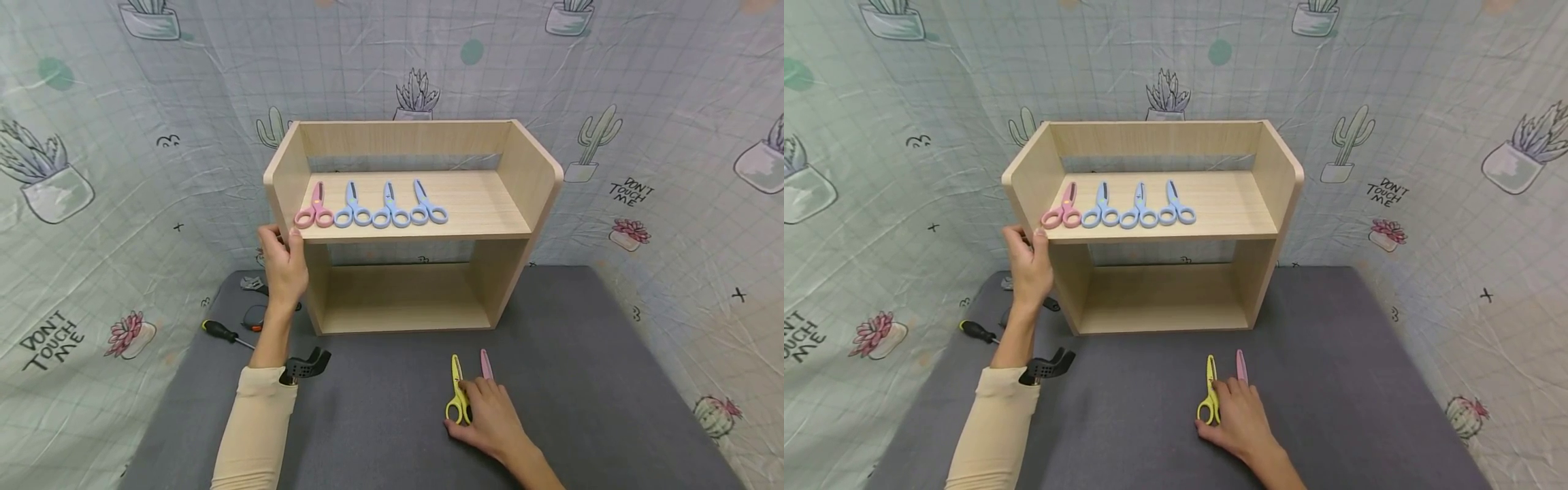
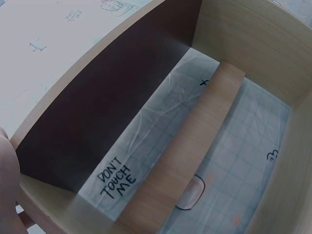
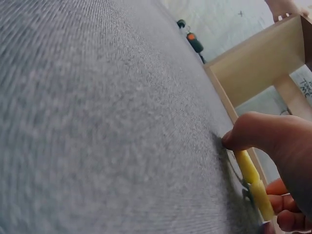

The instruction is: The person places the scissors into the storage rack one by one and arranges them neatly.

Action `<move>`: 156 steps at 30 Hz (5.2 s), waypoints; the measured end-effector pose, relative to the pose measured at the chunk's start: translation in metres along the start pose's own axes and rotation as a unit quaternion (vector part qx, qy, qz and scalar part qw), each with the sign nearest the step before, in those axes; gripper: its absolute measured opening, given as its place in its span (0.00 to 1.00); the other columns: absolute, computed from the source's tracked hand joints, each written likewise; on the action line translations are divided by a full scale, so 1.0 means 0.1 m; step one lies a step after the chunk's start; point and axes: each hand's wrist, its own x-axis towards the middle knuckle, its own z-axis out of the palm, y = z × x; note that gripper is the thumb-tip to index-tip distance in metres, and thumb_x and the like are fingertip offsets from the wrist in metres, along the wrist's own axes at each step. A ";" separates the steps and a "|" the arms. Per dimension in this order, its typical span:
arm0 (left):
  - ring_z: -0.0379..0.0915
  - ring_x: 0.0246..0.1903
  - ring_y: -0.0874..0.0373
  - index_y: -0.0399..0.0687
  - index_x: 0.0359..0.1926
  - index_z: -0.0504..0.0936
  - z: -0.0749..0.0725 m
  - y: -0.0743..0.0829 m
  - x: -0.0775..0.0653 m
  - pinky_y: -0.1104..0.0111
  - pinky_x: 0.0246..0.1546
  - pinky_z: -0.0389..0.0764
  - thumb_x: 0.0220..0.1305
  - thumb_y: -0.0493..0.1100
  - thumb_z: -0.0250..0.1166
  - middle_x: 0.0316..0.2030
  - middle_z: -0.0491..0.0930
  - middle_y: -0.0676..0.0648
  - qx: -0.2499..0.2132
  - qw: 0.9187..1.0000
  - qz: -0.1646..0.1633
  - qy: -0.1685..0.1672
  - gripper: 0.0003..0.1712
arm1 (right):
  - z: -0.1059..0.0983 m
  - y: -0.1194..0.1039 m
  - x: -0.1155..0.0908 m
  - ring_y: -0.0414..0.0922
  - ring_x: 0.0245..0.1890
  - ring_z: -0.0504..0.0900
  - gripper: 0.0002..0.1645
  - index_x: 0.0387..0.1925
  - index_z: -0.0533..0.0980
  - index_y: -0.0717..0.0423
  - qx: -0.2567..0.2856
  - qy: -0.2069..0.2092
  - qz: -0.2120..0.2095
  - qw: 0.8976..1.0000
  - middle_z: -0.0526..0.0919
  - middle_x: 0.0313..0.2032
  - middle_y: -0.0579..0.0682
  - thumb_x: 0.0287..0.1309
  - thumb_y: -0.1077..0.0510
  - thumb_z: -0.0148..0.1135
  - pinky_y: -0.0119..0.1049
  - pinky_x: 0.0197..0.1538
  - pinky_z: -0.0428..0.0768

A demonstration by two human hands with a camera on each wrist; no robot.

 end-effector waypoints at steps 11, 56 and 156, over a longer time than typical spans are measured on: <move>0.59 0.38 0.61 0.28 0.50 0.61 0.00 -0.01 0.01 0.67 0.39 0.62 0.70 0.46 0.49 0.43 0.65 0.38 0.003 1.000 0.005 0.002 0.21 | -0.03 -0.06 0.03 0.39 0.36 0.73 0.38 0.43 0.82 0.53 0.034 -0.008 0.012 0.999 0.76 0.33 0.41 0.29 0.37 0.77 0.38 0.40 0.74; 0.58 0.37 0.60 0.28 0.48 0.60 -0.01 -0.05 0.00 0.66 0.38 0.61 0.71 0.46 0.49 0.41 0.63 0.41 0.003 1.000 0.007 -0.003 0.21 | -0.49 -0.26 0.33 0.42 0.42 0.73 0.39 0.49 0.80 0.60 0.208 0.140 -0.251 0.935 0.78 0.42 0.48 0.27 0.52 0.77 0.30 0.46 0.72; 0.62 0.39 0.55 0.28 0.50 0.61 -0.03 0.00 0.00 0.64 0.39 0.64 0.69 0.49 0.49 0.45 0.65 0.32 0.014 1.000 0.017 -0.002 0.24 | -1.75 0.42 2.74 0.56 0.56 0.74 0.45 0.66 0.70 0.66 0.150 -0.028 0.058 0.987 0.78 0.59 0.64 0.56 0.42 0.70 0.54 0.61 0.71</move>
